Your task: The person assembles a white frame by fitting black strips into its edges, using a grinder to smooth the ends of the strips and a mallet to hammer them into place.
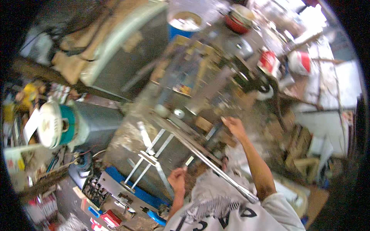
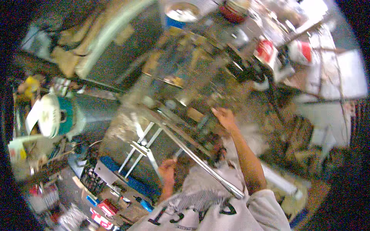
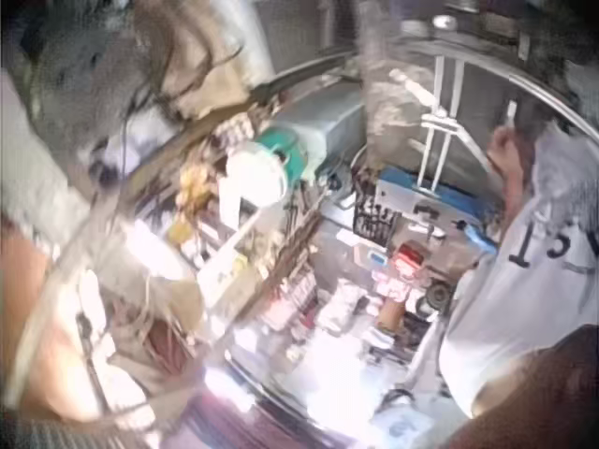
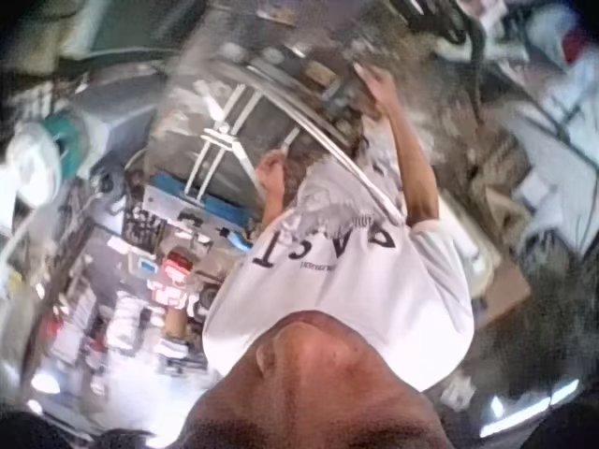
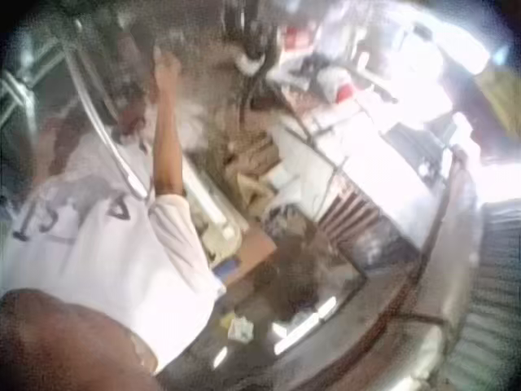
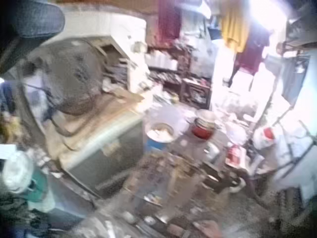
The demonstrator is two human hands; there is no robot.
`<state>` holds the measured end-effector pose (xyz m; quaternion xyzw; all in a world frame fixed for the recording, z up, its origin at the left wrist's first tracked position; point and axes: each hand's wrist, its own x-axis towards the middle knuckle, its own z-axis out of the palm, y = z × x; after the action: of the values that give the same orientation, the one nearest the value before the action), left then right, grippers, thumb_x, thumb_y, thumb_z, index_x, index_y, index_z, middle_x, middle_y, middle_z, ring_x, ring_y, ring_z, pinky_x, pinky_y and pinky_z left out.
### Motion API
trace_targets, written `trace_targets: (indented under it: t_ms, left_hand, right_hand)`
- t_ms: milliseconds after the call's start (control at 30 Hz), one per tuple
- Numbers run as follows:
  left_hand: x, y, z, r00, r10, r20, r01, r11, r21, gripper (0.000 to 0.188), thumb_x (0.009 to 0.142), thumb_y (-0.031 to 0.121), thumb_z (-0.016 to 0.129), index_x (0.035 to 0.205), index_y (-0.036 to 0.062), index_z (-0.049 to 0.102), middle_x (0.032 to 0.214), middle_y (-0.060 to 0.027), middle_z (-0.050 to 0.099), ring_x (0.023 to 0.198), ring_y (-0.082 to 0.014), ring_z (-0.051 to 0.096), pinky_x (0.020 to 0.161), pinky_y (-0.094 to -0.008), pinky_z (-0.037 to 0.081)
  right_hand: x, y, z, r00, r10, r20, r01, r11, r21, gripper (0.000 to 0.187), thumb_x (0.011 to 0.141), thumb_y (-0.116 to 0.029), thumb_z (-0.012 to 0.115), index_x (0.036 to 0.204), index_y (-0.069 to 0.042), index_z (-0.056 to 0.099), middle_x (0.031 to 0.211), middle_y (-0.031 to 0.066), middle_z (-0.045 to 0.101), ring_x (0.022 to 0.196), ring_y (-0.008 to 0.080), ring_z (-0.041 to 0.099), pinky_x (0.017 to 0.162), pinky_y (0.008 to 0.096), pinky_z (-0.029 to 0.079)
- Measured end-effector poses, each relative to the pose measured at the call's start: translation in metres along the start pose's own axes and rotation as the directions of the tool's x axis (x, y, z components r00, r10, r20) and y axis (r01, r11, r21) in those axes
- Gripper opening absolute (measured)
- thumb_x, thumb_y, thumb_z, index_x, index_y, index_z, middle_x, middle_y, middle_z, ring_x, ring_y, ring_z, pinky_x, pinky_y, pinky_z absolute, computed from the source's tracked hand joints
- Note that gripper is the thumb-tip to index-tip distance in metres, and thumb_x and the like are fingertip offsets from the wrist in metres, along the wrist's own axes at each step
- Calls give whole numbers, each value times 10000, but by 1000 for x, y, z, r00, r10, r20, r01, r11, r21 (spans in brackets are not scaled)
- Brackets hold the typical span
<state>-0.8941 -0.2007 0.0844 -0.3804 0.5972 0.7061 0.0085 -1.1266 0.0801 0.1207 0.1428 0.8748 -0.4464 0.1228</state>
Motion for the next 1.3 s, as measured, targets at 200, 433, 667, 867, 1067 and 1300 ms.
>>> trace_targets:
  t_ms: [200,433,667,867,1067,1300]
  left_hand:
    - [-11,3,2,983,-100,-154,106,994,30,82,812,90,786,841,18,760,735,16,669,640,-42,523,572,-221,412]
    - [60,37,-53,985,64,-161,-79,993,-91,187,785,87,819,889,-16,704,707,-19,654,618,-74,522,616,-243,442]
    - [1,72,17,911,181,372,-324,870,371,249,784,199,830,797,15,664,660,-46,663,610,-91,611,610,-264,516]
    - [-90,75,142,421,216,881,-673,726,144,371,723,113,843,978,44,582,857,-50,651,778,-144,614,739,-289,506]
    - [-225,62,257,53,691,721,-846,414,-335,766,665,179,877,1262,-30,446,1159,-170,498,1118,-317,487,1009,-405,368]
    - [-378,-78,362,-656,-228,719,-678,597,-429,252,690,68,822,904,-19,723,849,-117,711,776,-209,664,739,-328,509]
  right_hand:
    - [13,4,15,978,197,69,-207,960,190,353,835,-280,787,981,39,742,857,47,704,818,148,628,761,318,505]
    - [28,-27,54,969,245,13,-239,930,278,282,857,-232,766,980,21,744,838,68,680,735,132,598,691,305,512]
    - [-29,-10,-139,835,66,-547,204,885,418,264,915,-157,698,1058,65,699,833,87,662,747,161,648,689,300,593]
    - [-197,-25,-279,532,101,-841,406,841,358,270,895,-116,714,1049,103,682,892,117,690,713,163,670,662,276,579]
    - [-405,81,-330,227,179,-957,440,858,265,260,870,-122,741,1019,85,692,843,123,712,688,173,690,651,286,567]
    - [-607,241,-257,-78,360,-930,277,904,326,197,883,-109,725,1006,45,714,874,105,726,719,140,697,647,256,576]
